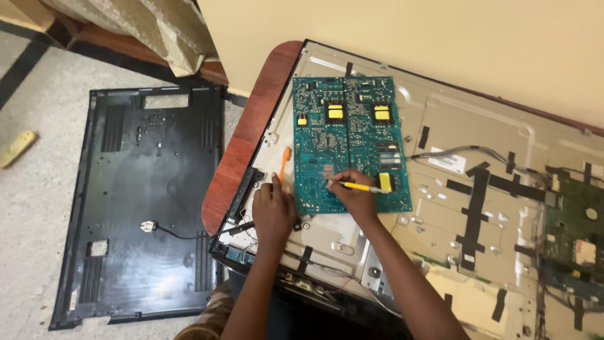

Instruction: The person uses a toothbrush and a screwdriver to clean a green circuit board placed on a table. The person scrubs the board's surface with the toothbrush while occasionally using the screwdriver to point at or adjust components.

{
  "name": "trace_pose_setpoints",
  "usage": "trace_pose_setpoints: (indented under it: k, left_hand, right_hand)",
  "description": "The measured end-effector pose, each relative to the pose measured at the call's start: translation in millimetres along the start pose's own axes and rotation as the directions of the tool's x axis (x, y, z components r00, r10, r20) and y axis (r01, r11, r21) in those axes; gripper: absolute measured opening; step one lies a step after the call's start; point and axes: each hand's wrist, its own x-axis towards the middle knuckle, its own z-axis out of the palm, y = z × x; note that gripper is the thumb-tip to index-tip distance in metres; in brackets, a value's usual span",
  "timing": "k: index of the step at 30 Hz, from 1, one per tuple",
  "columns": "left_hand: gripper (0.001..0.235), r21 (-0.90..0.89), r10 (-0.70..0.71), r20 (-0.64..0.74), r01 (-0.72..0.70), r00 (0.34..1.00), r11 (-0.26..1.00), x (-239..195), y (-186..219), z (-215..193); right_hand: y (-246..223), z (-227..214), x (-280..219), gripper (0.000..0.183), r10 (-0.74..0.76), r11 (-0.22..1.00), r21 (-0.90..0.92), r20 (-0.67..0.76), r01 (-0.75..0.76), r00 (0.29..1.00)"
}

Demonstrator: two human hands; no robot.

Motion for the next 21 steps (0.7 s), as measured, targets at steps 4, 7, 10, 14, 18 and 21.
trace_pose_setpoints:
  k: [4, 7, 10, 14, 18, 21]
  left_hand:
    - [0.053, -0.056, 0.008, 0.031, -0.006, 0.999, 0.998, 5, 2, -5]
    - [0.054, -0.079, 0.003, 0.028, -0.001, 1.0, 0.997, 10, 2, -8]
    - [0.055, -0.092, -0.025, 0.057, 0.03, 0.998, 0.995, 10, 3, -8]
    - [0.054, -0.094, -0.022, 0.067, 0.028, 0.997, 0.995, 13, 1, -8]
    - [0.051, -0.093, -0.015, 0.073, 0.021, 0.997, 0.995, 11, 2, -9]
    - [0.05, -0.11, -0.02, 0.083, 0.029, 0.996, 0.994, 12, 5, -8]
  right_hand:
    - [-1, 4, 0, 0.012, -0.052, 0.991, -0.12, -0.002, 0.052, 0.999]
    - [-4, 5, 1, 0.012, -0.076, 0.97, -0.232, 0.008, 0.076, 0.997]
    - [-6, 5, -3, 0.011, -0.066, 0.977, -0.205, 0.007, 0.066, 0.998]
    - [-7, 6, 0, 0.011, -0.14, 0.951, -0.274, 0.025, 0.142, 0.99]
    - [-13, 4, -2, 0.012, -0.26, 0.926, -0.243, 0.142, 0.288, 0.955]
    - [-19, 4, -3, 0.013, -0.245, 0.922, -0.28, 0.117, 0.268, 0.962]
